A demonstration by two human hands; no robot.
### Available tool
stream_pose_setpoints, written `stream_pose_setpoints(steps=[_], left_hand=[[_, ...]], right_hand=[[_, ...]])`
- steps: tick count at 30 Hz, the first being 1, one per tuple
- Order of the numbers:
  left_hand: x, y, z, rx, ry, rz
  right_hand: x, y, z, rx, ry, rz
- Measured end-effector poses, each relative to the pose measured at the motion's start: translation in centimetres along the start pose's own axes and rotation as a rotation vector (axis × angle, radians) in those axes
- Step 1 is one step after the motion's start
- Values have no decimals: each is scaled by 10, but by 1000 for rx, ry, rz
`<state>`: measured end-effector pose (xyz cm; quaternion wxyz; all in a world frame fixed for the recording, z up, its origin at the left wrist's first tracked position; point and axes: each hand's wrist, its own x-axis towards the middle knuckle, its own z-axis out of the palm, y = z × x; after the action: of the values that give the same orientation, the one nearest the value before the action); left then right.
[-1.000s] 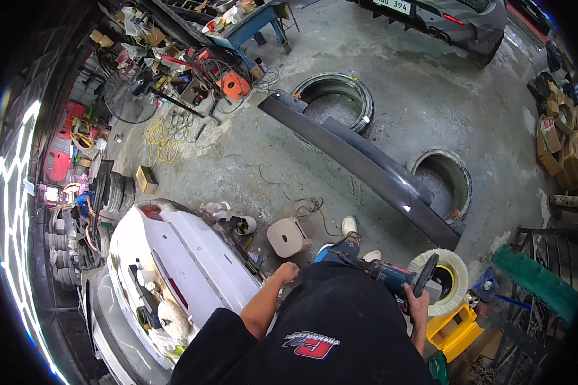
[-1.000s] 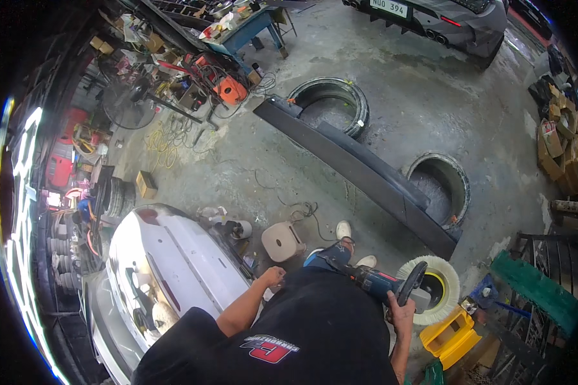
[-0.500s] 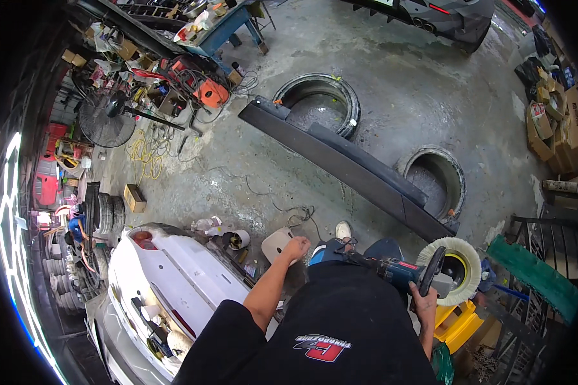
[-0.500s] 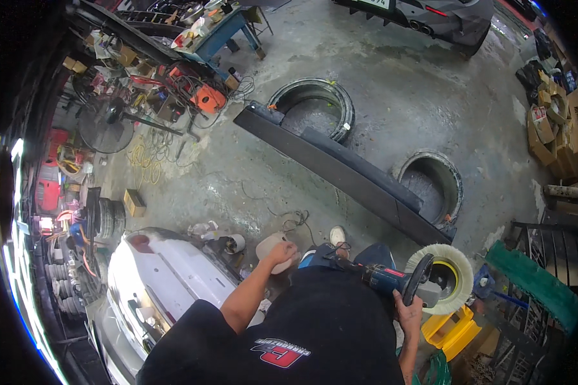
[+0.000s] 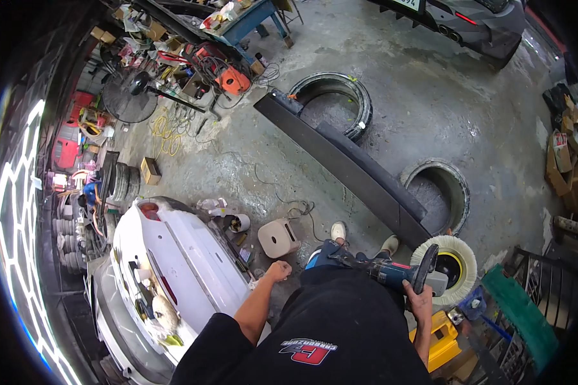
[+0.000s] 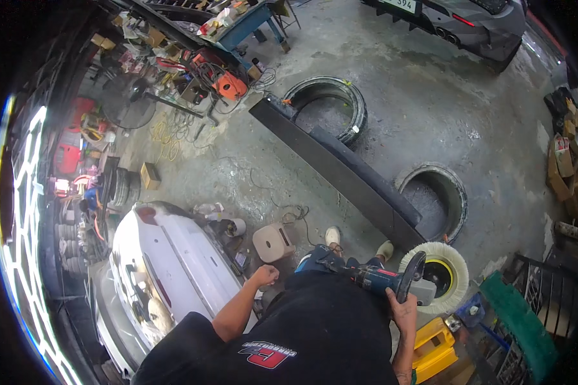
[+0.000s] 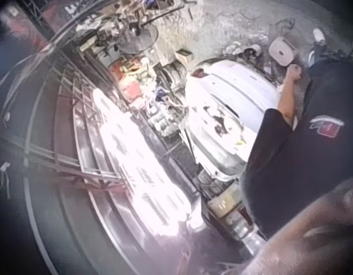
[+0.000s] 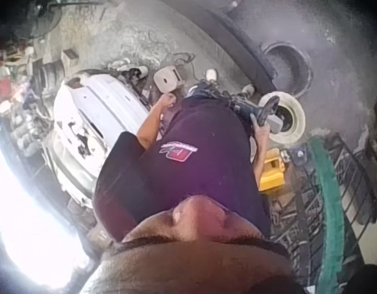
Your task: The person uses a power polisher to buff a long black carbon fiber component, moving the tool steadily along its surface.
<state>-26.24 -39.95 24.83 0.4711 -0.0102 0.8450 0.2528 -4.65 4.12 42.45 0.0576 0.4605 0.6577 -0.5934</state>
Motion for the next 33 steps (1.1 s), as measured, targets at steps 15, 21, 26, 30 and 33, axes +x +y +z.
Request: stream_pose_setpoints(steps=[15,21,26,30,33], left_hand=[[-2,99,88,72,147,390],[1,77,103,30,215,348],[11,30,131,193,224,220],[17,15,168,153,362,227],[19,14,189,63,416,139]], right_hand=[[45,30,-90,144,-95,46],[58,40,-96,185,-132,56],[59,32,-99,236,-207,118],[59,21,-91,163,-185,60],[57,4,-83,126,-226,55]])
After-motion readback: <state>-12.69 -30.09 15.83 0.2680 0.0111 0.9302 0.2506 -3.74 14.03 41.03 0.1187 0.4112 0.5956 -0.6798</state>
